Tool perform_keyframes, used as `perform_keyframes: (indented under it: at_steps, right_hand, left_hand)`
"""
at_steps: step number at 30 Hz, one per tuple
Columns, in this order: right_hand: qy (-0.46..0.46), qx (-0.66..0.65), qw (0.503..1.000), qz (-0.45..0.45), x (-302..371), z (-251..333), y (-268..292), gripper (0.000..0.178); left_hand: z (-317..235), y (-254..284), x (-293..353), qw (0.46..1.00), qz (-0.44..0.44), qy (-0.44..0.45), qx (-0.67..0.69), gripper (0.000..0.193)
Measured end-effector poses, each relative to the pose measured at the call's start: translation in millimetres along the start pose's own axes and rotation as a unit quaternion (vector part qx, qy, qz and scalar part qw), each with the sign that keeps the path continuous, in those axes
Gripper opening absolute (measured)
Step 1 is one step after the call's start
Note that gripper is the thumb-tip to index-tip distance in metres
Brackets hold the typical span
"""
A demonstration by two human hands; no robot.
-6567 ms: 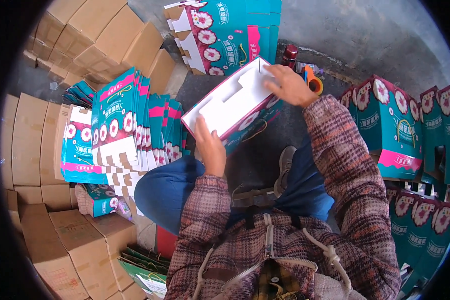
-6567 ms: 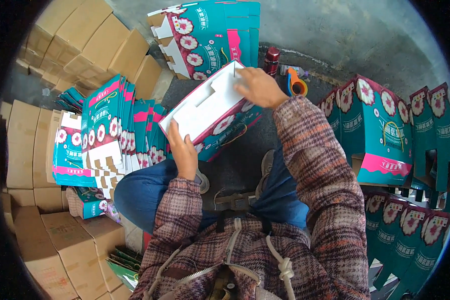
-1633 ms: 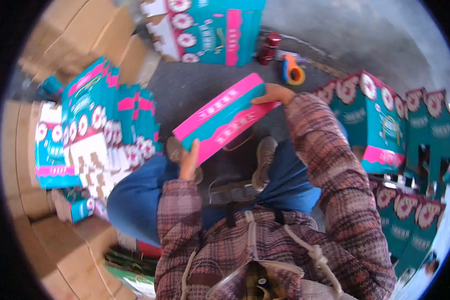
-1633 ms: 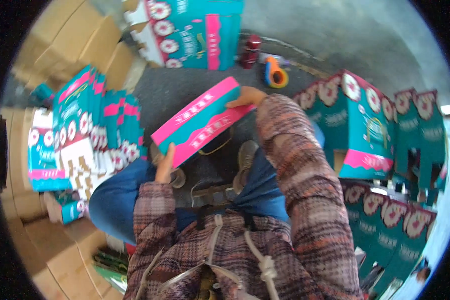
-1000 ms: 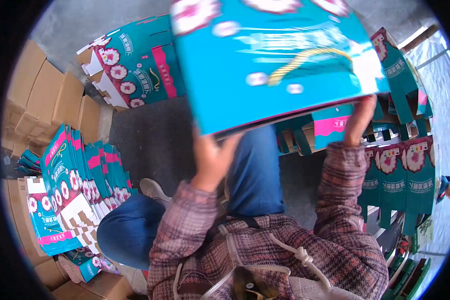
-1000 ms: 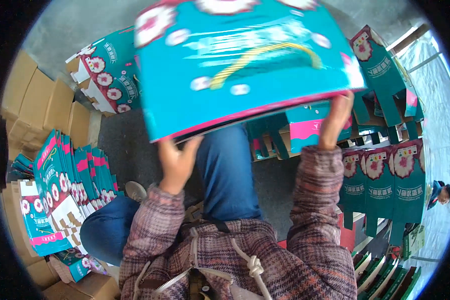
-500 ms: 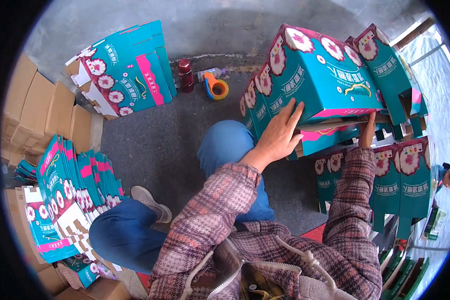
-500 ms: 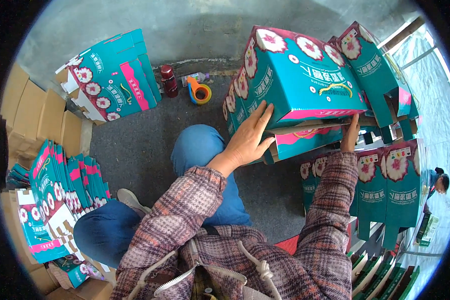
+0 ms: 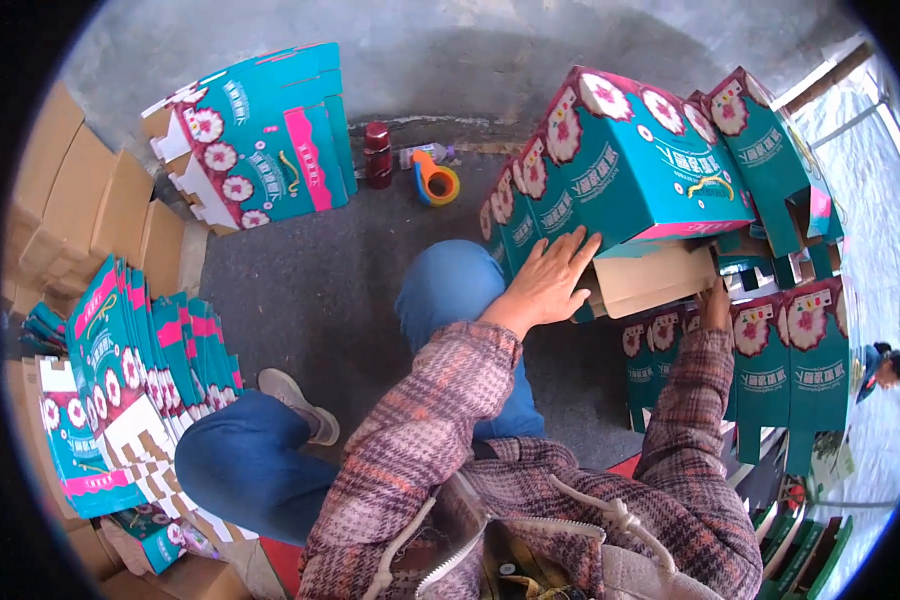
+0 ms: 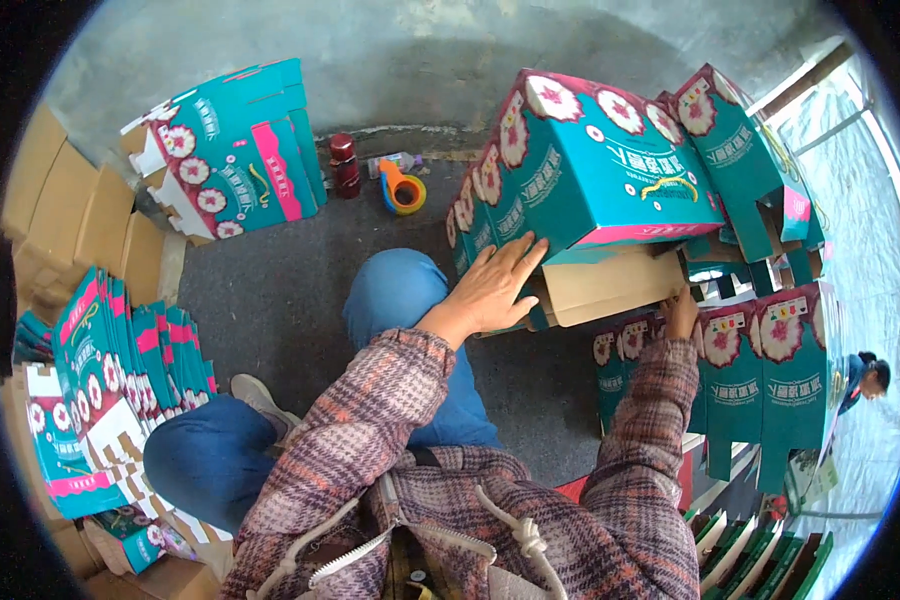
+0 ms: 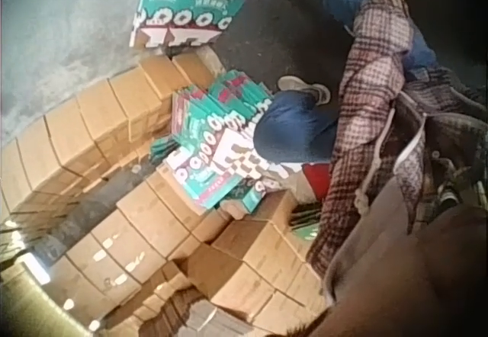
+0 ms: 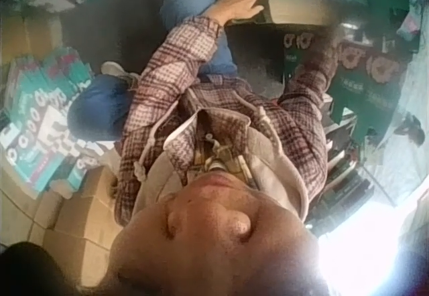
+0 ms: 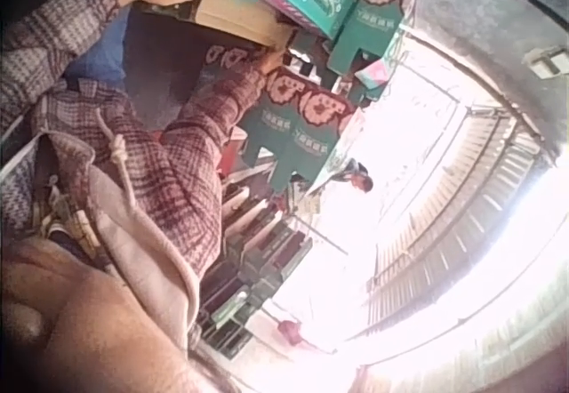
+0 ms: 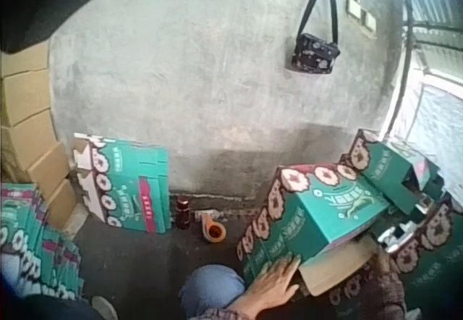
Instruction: The person folds a cardboard box by hand, presses down the inner flaps, and stacks it onto a pile before repeating the process with another flat sheet.
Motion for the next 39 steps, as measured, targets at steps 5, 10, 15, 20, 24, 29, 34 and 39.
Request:
perform_keyframes:
  at_steps: [5, 10, 15, 20, 24, 29, 34, 39]
  right_hand:
    - [0.142, 0.184, 0.964, -0.131, 55.4, -19.5, 31.5, 0.059]
    - [0.531, 0.336, 0.774, -0.079, 275.5, 100.0, -111.8, 0.053]
    - [0.562, 0.252, 0.725, 0.308, 407.5, 108.8, -248.9, 0.058]
    - [0.654, 0.323, 0.63, 0.268, 441.3, 123.9, -319.8, 0.061]
    - [0.701, 0.354, 0.546, 0.29, 444.7, 130.2, -363.5, 0.047]
    - [0.758, 0.471, 0.388, 0.228, 472.9, 122.3, -397.3, 0.034]
    - [0.686, 0.417, 0.273, 0.531, 506.9, 67.0, -402.6, 0.034]
    - [0.603, 0.381, 0.349, 0.608, 510.6, 73.4, -408.2, 0.037]
  left_hand:
    - [-13.6, 5.7, 13.2, 0.991, -0.024, -0.058, -0.116, 0.062]
    - [-25.3, 41.9, 110.4, 0.951, -0.063, -0.02, -0.301, 0.055]
    - [-51.5, 44.8, 202.1, 0.992, 0.02, -0.04, -0.118, 0.056]
    - [-99.0, 167.9, 288.3, 0.905, -0.095, 0.146, 0.389, 0.042]
    - [-87.9, 242.7, 407.6, 0.85, -0.481, 0.162, 0.142, 0.032]
    - [-27.4, 264.1, 512.6, 0.668, -0.633, 0.267, 0.286, 0.028]
    - [96.3, 253.8, 571.3, 0.503, -0.728, 0.23, 0.405, 0.029]
    - [217.8, 290.0, 622.0, 0.287, -0.799, 0.032, 0.527, 0.037]
Point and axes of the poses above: each hand's wrist, its own x-axis away from the middle knuckle, its own y-axis out of the back of the hand, z = x × y, the point moved 4 cm from there along -x, towards the middle knuckle, and after that the axes turned 11 degrees about x, right-handed, at the moved point
